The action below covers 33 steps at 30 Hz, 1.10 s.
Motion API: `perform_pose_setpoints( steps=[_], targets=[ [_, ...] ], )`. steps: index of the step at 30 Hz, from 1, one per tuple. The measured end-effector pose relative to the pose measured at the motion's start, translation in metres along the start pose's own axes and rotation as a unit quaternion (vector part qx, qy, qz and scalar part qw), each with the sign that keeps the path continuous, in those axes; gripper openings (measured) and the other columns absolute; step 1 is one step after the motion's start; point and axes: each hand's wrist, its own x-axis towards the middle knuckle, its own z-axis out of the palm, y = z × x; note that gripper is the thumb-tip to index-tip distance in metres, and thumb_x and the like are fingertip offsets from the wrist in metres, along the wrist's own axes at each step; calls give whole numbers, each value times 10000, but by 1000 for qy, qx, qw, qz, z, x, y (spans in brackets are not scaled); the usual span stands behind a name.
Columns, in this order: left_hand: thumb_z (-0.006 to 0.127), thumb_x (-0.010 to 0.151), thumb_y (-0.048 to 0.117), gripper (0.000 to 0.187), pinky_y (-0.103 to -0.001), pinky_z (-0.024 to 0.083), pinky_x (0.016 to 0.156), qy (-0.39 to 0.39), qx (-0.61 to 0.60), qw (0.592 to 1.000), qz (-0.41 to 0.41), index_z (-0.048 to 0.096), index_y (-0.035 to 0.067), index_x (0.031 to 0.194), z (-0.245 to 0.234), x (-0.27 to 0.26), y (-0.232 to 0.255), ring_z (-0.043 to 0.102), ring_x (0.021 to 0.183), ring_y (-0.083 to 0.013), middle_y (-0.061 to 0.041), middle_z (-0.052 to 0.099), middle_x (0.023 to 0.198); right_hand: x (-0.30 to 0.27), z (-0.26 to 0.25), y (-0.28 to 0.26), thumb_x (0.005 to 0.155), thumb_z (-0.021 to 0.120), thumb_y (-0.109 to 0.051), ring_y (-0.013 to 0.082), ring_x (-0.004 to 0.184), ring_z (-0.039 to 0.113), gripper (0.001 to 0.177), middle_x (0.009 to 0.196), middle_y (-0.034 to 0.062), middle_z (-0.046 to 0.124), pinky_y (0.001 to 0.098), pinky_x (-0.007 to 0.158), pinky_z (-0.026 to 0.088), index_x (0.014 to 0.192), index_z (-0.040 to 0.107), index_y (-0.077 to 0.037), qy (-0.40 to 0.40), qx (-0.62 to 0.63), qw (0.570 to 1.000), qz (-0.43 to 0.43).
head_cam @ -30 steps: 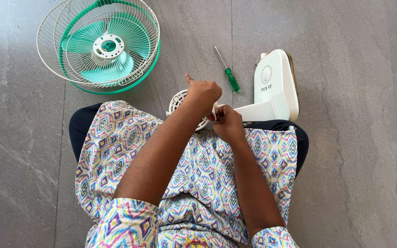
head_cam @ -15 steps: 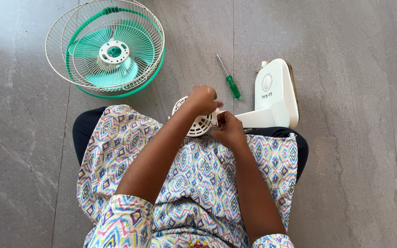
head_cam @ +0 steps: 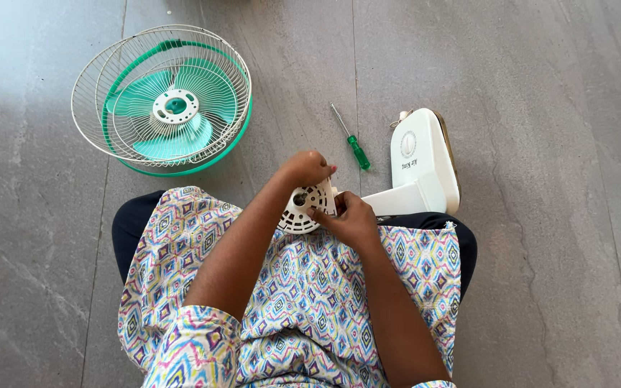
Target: The person disassembles a white pedestal fan by removing the motor housing and using a screwdriver to loosen screws on the motor assembly. The fan cage and blades are placed nearby on the floor.
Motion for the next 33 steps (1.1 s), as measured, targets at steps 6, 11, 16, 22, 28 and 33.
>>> perform_pose_setpoints(
  steps=[6, 11, 16, 22, 28, 33],
  targets=[
    [757, 784, 91, 415, -355, 628, 872, -135, -145, 978, 66, 743, 70, 1199, -12, 0, -25, 763, 1027, -225, -117, 779, 1159, -6, 6, -9, 664, 878, -564, 234, 748, 764, 633, 856, 119, 775, 378, 729, 595, 976, 714, -38, 37, -66, 997, -2],
    [797, 677, -25, 510, -354, 605, 866, -119, -62, 988, 70, 713, 79, 1170, -10, -4, -14, 732, 1032, -221, -82, 767, 1125, -3, 8, -9, 687, 880, -530, 227, 722, 759, 588, 842, 105, 772, 374, 696, 591, 975, 706, -47, 46, -57, 997, -4],
    [778, 661, -51, 478, -360, 605, 854, -85, -13, 992, 91, 717, 84, 1115, -11, -16, -4, 729, 1020, -242, -89, 766, 1094, -3, 13, -8, 681, 902, -480, 219, 707, 751, 559, 853, 106, 769, 371, 683, 581, 965, 703, -41, 63, -51, 996, -31],
    [794, 639, -76, 503, -359, 632, 807, -95, -17, 994, 52, 701, 85, 1106, -13, -17, 4, 730, 1009, -243, -91, 747, 1106, -4, 16, -9, 691, 901, -456, 206, 703, 751, 550, 849, 92, 758, 362, 672, 586, 997, 678, -58, 46, -21, 999, -7],
    [885, 621, -10, 463, -335, 641, 744, -99, 11, 993, 69, 737, 81, 1051, -17, -16, 7, 749, 931, -224, -97, 767, 1059, -4, 16, -9, 718, 893, -427, 209, 731, 747, 523, 865, 99, 755, 367, 687, 583, 1004, 671, -49, 35, -24, 999, 2],
    [907, 586, -5, 461, -336, 646, 726, -109, 1, 991, 75, 752, 74, 1013, -22, -16, 8, 763, 901, -210, -93, 776, 1011, -6, 16, -10, 719, 897, -416, 214, 753, 746, 518, 877, 102, 752, 369, 697, 583, 1010, 673, -51, 35, -9, 999, -14]
  ],
)
